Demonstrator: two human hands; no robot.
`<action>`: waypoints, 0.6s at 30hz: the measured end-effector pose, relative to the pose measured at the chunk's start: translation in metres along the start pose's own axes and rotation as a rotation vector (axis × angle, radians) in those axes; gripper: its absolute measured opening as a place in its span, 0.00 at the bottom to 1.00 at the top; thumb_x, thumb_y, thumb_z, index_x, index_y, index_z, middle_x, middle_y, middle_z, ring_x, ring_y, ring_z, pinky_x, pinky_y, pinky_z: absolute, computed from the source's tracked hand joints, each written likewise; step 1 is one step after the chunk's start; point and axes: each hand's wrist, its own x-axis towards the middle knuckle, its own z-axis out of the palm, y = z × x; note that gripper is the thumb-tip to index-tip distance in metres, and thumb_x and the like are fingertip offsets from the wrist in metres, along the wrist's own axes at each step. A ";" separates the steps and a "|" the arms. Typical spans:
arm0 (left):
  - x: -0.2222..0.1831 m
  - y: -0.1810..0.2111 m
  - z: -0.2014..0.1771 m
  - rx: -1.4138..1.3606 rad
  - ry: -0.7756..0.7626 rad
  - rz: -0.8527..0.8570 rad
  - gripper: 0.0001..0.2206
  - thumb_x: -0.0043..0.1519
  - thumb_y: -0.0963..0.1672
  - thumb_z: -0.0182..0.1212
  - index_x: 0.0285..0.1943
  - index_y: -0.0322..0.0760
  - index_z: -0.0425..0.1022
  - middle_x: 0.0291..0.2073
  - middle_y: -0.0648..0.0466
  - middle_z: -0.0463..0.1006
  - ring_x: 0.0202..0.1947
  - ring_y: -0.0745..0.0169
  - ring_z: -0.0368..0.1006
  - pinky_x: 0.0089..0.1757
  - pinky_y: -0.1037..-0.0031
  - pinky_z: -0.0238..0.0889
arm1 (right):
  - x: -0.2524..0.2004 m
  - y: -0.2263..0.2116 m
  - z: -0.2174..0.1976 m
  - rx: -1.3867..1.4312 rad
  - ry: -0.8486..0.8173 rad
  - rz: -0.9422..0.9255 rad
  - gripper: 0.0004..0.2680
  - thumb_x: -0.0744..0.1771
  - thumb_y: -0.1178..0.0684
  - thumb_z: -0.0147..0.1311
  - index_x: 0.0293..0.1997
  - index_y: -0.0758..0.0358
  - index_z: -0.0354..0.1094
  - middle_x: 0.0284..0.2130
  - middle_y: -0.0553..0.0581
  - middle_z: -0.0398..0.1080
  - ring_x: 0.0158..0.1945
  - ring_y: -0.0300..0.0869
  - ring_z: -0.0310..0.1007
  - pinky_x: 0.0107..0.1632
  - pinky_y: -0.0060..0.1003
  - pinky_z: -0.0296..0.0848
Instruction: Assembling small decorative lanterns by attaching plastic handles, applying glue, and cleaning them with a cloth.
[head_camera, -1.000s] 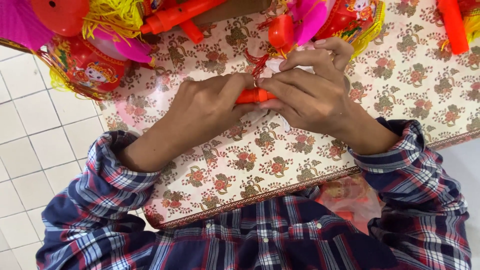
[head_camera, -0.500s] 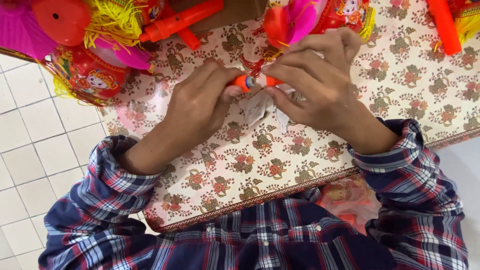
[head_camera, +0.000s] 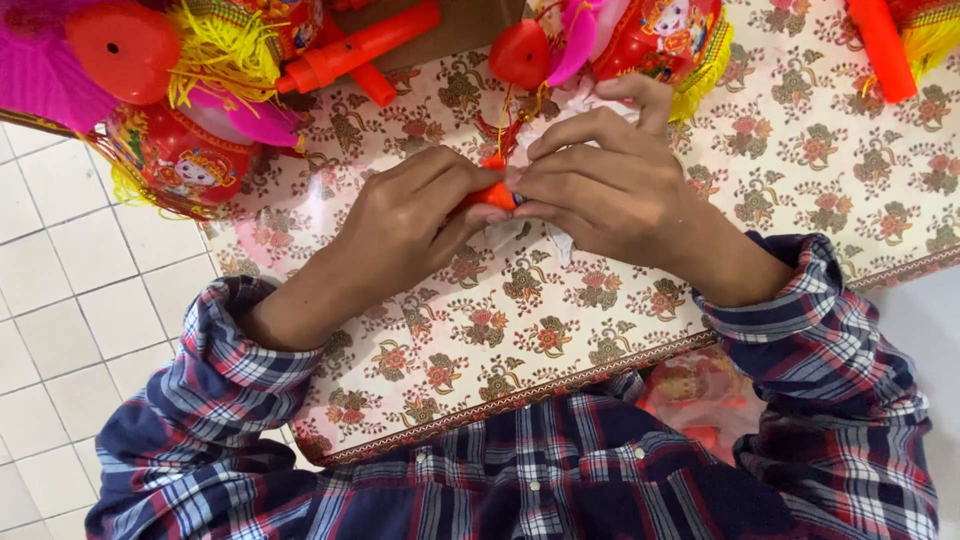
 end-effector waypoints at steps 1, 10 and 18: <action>0.000 0.000 0.000 0.005 -0.001 0.009 0.10 0.69 0.41 0.62 0.52 0.22 0.73 0.37 0.43 0.74 0.35 0.53 0.73 0.35 0.69 0.73 | -0.003 0.002 0.001 0.023 0.012 -0.012 0.05 0.68 0.56 0.73 0.43 0.64 0.82 0.39 0.54 0.83 0.47 0.47 0.78 0.65 0.46 0.47; -0.007 -0.006 0.003 -0.096 0.100 -0.075 0.19 0.75 0.47 0.40 0.56 0.23 0.71 0.38 0.42 0.77 0.36 0.52 0.75 0.36 0.69 0.69 | -0.060 0.015 -0.071 -0.085 0.114 0.345 0.06 0.75 0.60 0.60 0.48 0.78 0.76 0.41 0.72 0.77 0.51 0.59 0.78 0.64 0.56 0.70; -0.007 -0.006 0.006 -0.004 0.051 -0.097 0.22 0.75 0.50 0.37 0.56 0.27 0.73 0.34 0.47 0.79 0.27 0.61 0.74 0.25 0.76 0.65 | -0.085 0.007 -0.061 -0.320 -0.175 0.463 0.05 0.72 0.58 0.62 0.50 0.68 0.82 0.37 0.61 0.78 0.47 0.51 0.71 0.56 0.49 0.61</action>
